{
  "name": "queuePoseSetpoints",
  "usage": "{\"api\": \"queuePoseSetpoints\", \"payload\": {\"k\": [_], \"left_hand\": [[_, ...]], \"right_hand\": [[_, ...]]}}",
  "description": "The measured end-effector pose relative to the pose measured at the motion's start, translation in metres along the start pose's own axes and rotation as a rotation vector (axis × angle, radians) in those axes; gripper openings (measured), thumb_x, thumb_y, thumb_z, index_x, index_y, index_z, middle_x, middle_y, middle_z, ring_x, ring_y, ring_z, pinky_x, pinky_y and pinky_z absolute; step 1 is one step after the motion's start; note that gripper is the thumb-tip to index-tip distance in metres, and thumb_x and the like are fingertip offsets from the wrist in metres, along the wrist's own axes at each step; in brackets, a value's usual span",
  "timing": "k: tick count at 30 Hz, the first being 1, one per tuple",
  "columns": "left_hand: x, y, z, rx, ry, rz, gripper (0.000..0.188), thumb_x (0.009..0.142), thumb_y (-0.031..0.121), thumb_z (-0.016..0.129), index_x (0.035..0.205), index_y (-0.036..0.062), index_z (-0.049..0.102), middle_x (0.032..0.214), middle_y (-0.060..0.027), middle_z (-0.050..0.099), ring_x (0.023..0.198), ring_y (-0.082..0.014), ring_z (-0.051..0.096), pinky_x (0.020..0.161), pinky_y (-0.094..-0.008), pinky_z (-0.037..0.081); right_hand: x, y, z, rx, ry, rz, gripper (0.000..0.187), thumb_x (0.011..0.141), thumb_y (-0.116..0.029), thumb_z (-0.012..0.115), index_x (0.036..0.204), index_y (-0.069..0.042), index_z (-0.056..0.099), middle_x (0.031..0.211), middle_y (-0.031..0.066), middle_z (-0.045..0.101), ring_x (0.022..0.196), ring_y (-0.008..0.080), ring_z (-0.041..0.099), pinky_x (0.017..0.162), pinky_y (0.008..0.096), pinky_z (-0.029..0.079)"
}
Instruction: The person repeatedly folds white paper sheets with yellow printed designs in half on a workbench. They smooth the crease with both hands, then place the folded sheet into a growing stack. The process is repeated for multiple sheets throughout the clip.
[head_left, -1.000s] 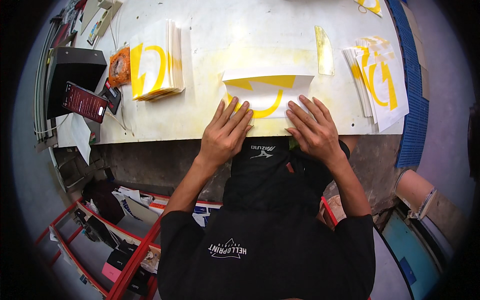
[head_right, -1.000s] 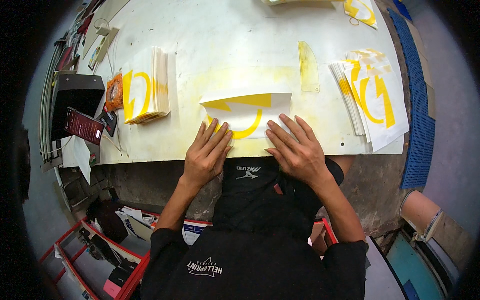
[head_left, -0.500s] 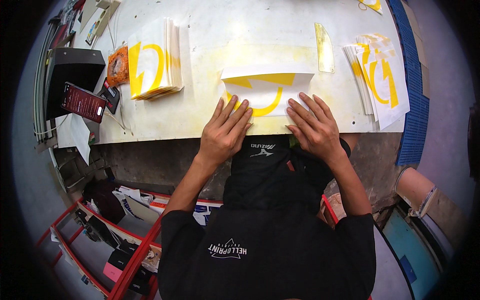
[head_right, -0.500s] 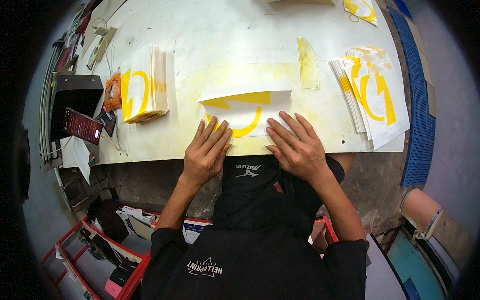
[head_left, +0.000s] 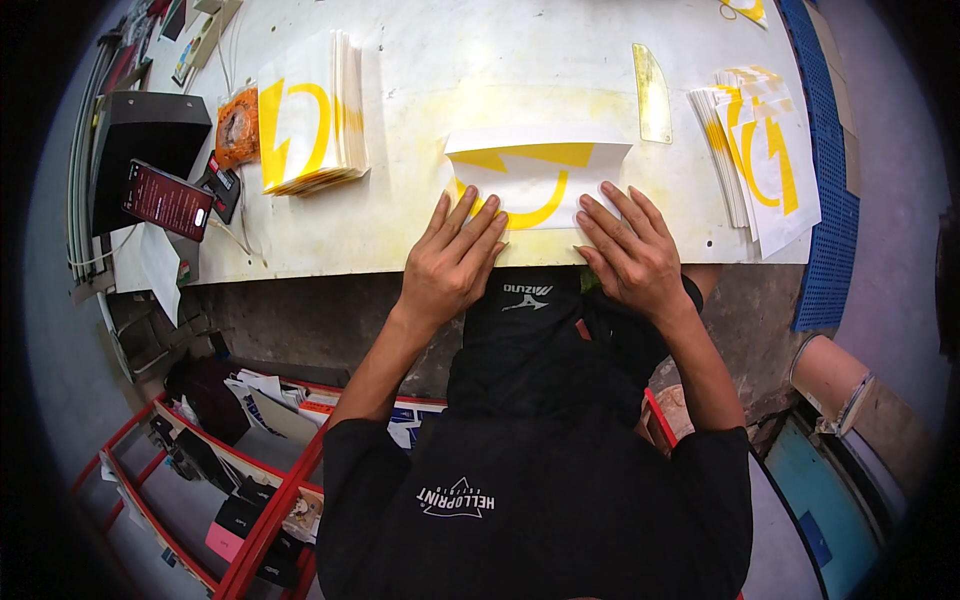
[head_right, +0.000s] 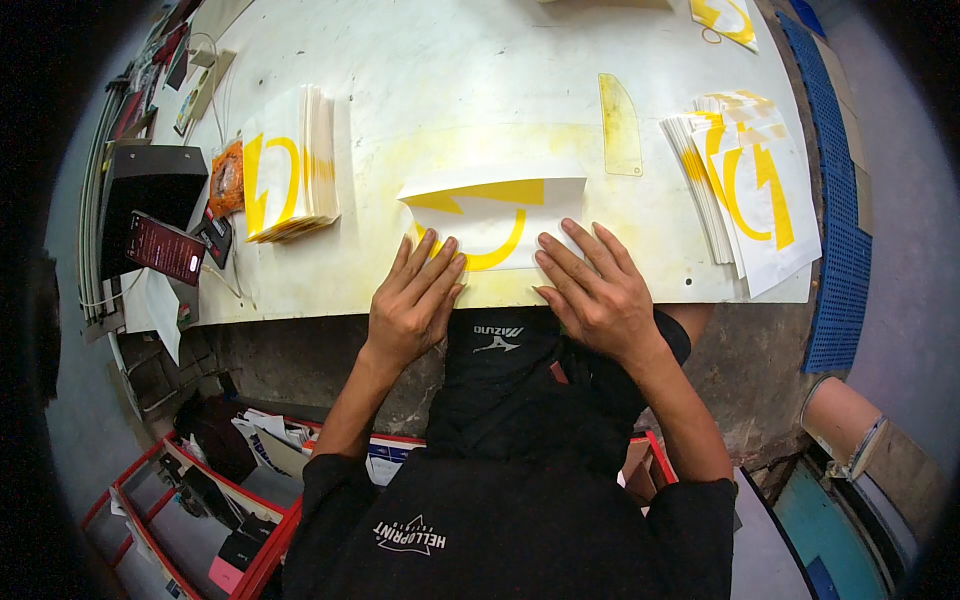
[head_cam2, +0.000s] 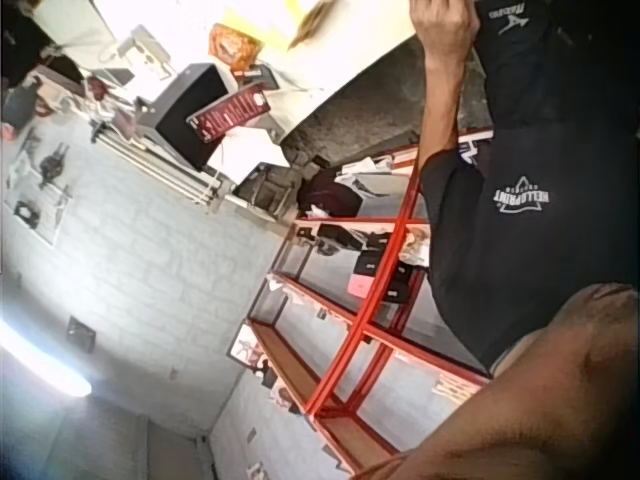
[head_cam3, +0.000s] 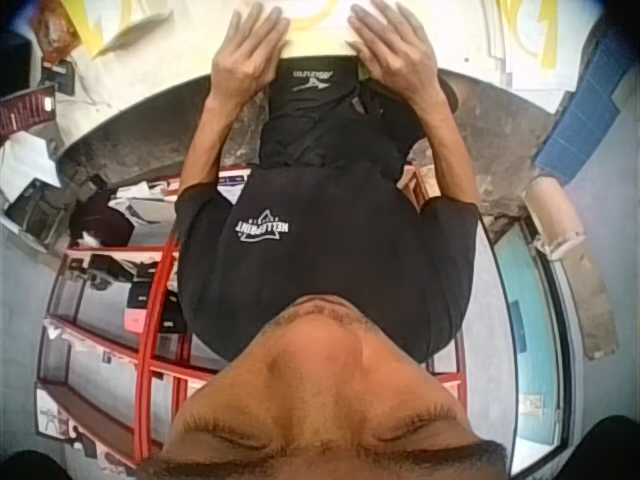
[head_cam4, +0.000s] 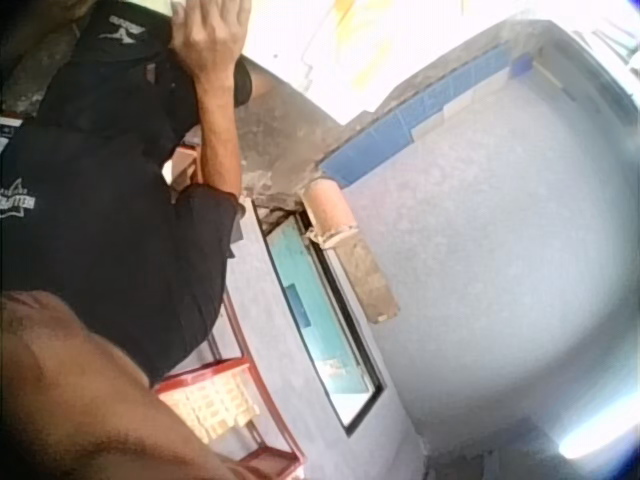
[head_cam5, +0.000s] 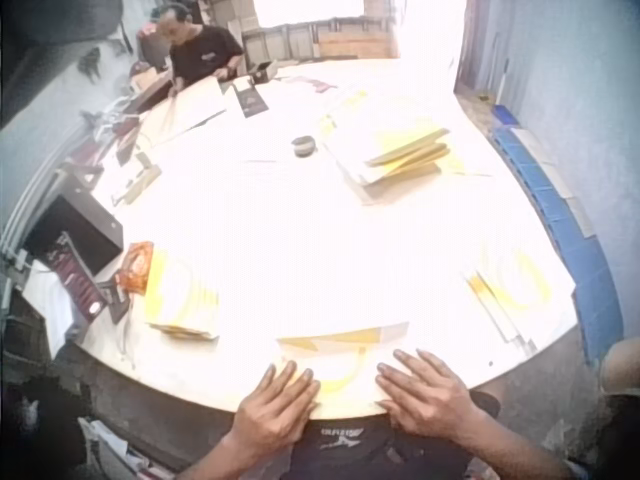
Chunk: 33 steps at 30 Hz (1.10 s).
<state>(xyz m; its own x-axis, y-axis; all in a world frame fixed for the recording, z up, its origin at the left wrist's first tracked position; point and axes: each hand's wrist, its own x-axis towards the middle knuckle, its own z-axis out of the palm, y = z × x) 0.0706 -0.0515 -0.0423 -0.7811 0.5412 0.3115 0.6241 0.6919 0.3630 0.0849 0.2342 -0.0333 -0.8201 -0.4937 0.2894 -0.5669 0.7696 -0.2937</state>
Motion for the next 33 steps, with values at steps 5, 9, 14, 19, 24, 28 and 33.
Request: {"api": "queuePoseSetpoints", "payload": {"k": [5, 9, 14, 19, 24, 28, 33], "left_hand": [[-0.0001, -0.0004, 0.0002, 0.002, -0.001, 0.003, 0.035, 0.091, 0.013, 0.076, 0.124, 0.0035, 0.073, 0.138, -0.0131, 0.068, 0.137, -0.0378, 0.058, 0.116, -0.0557, 0.043], [-0.0002, -0.0004, 0.0006, -0.003, -0.003, 0.002, 0.035, 0.09, 0.013, 0.076, 0.124, 0.003, 0.073, 0.138, -0.0136, 0.068, 0.136, -0.0381, 0.058, 0.116, -0.0559, 0.043], [0.0008, 0.0008, -0.0009, -0.002, -0.002, 0.002, 0.035, 0.091, 0.013, 0.076, 0.124, 0.0029, 0.073, 0.138, -0.0137, 0.068, 0.136, -0.0382, 0.057, 0.116, -0.0559, 0.043], [0.0006, 0.0007, -0.0006, -0.005, -0.002, 0.0, 0.035, 0.091, 0.012, 0.076, 0.124, 0.003, 0.073, 0.138, -0.0137, 0.068, 0.137, -0.0384, 0.057, 0.116, -0.0558, 0.043], [0.0012, 0.0009, -0.0008, -0.004, 0.008, 0.002, 0.034, 0.09, 0.012, 0.076, 0.123, 0.0027, 0.073, 0.137, -0.0138, 0.068, 0.135, -0.0383, 0.058, 0.115, -0.056, 0.044], [0.0016, 0.0011, -0.0006, 0.001, 0.012, 0.002, 0.033, 0.091, 0.012, 0.076, 0.122, 0.0026, 0.074, 0.135, -0.014, 0.069, 0.134, -0.0382, 0.059, 0.115, -0.0559, 0.044], [0.0012, 0.0003, 0.0005, -0.001, 0.012, -0.004, 0.032, 0.091, 0.013, 0.076, 0.122, 0.0028, 0.074, 0.134, -0.0138, 0.07, 0.134, -0.0378, 0.06, 0.115, -0.0555, 0.044]], "right_hand": [[-0.0006, 0.0008, 0.0015, -0.006, 0.008, -0.004, 0.035, 0.093, -0.024, 0.075, 0.123, -0.006, 0.076, 0.141, 0.0059, 0.067, 0.14, 0.0297, 0.055, 0.12, 0.0489, 0.039], [0.0002, 0.0, 0.0009, -0.007, 0.019, -0.006, 0.034, 0.092, -0.023, 0.075, 0.122, -0.006, 0.076, 0.14, 0.0057, 0.067, 0.139, 0.0296, 0.055, 0.12, 0.0489, 0.039], [-0.0001, 0.0008, 0.0012, -0.001, 0.022, 0.0, 0.033, 0.091, -0.023, 0.076, 0.12, -0.007, 0.077, 0.139, 0.0055, 0.068, 0.139, 0.0293, 0.056, 0.12, 0.0485, 0.039], [0.0004, 0.0009, 0.0011, 0.005, 0.029, 0.004, 0.033, 0.091, -0.022, 0.077, 0.12, -0.007, 0.077, 0.138, 0.0055, 0.069, 0.139, 0.029, 0.056, 0.12, 0.048, 0.039], [0.001, 0.0003, 0.0007, 0.007, 0.032, 0.007, 0.033, 0.091, -0.023, 0.077, 0.12, -0.007, 0.077, 0.137, 0.0057, 0.07, 0.138, 0.0289, 0.056, 0.12, 0.0477, 0.039], [0.001, 0.0003, 0.0005, 0.007, 0.028, 0.009, 0.034, 0.091, -0.023, 0.076, 0.12, -0.006, 0.077, 0.137, 0.0057, 0.07, 0.139, 0.0288, 0.056, 0.12, 0.0478, 0.039], [0.0001, 0.0005, 0.0015, 0.003, 0.022, 0.013, 0.033, 0.092, -0.024, 0.076, 0.121, -0.007, 0.077, 0.137, 0.0057, 0.07, 0.139, 0.0285, 0.056, 0.12, 0.0477, 0.038]]}}
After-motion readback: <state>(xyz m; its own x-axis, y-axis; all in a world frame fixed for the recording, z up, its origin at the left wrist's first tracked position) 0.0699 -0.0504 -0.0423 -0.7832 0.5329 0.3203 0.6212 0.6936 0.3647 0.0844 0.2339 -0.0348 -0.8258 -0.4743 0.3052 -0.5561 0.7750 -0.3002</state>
